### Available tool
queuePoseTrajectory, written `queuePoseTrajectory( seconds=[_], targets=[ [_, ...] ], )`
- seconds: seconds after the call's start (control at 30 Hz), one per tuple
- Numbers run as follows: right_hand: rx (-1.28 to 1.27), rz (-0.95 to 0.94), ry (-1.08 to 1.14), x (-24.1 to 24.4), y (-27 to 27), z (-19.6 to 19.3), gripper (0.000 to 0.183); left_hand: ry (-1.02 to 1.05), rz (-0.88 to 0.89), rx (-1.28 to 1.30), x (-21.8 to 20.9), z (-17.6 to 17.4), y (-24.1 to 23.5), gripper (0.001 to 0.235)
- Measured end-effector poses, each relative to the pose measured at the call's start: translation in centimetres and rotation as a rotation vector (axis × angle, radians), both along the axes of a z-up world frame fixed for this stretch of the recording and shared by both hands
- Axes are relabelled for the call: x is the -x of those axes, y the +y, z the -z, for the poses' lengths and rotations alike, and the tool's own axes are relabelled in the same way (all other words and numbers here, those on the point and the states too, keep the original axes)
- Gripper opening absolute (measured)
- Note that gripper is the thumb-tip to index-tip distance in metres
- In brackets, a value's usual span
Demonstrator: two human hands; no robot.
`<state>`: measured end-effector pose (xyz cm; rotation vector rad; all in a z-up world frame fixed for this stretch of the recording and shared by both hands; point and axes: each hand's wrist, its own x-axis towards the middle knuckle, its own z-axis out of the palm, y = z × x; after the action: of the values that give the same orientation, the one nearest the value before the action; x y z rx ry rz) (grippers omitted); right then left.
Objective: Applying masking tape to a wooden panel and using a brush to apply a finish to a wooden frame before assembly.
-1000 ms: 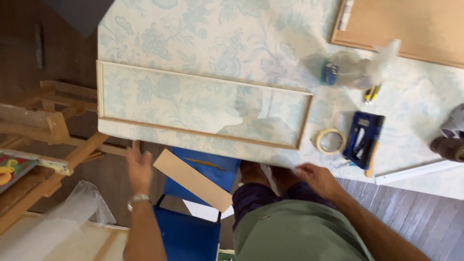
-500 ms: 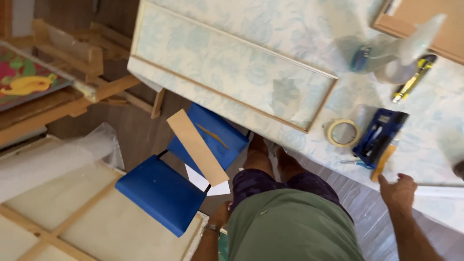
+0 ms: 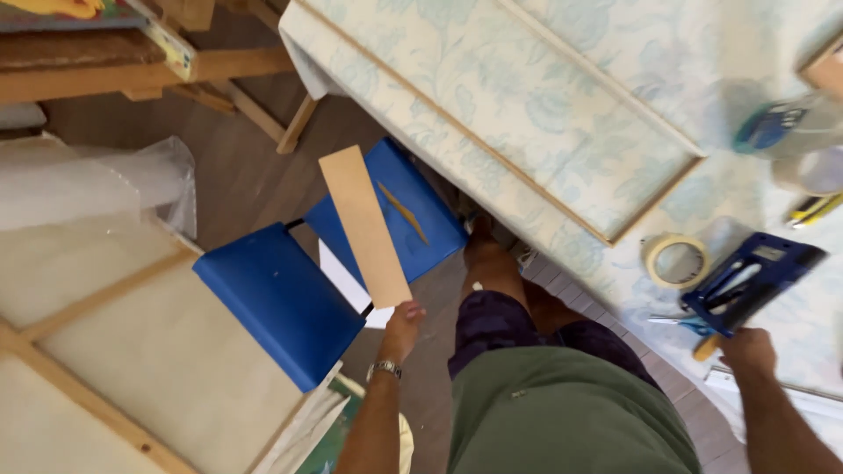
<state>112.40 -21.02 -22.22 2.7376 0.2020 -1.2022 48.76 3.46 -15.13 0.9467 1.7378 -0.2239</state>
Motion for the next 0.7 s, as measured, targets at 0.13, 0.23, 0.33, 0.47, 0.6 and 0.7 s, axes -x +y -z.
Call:
queuePoseTrajectory(
  seconds=[0.13,0.23,0.33,0.47,0.6,0.7],
  targets=[
    [0.057,-0.126,0.022,1.8,2.3,-2.3,0.050,0.021,0.189,-0.014,2.9,5.9,-4.4,0.047],
    [0.071,0.070,-0.058,5.9,7.0,-9.8,0.083,-0.069,0.331,0.091,2.9,3.2,-3.3,0.048],
    [-0.134,0.390,-0.140,7.8,7.3,-12.8,0.055,0.042,0.489,0.115,2.4,0.4,0.1,0.033],
    [-0.346,0.471,-0.322,9.2,4.8,-17.5,0.031,0.097,0.377,0.087,0.9,-3.5,4.6,0.052],
    [-0.552,0.504,-0.638,12.6,2.9,-23.6,0.021,0.093,0.463,0.162,-0.7,-5.5,11.0,0.052],
    [-0.927,0.383,-0.339,15.5,8.4,-31.2,0.073,0.146,0.654,0.252,-0.8,-3.7,16.9,0.054]
  ],
)
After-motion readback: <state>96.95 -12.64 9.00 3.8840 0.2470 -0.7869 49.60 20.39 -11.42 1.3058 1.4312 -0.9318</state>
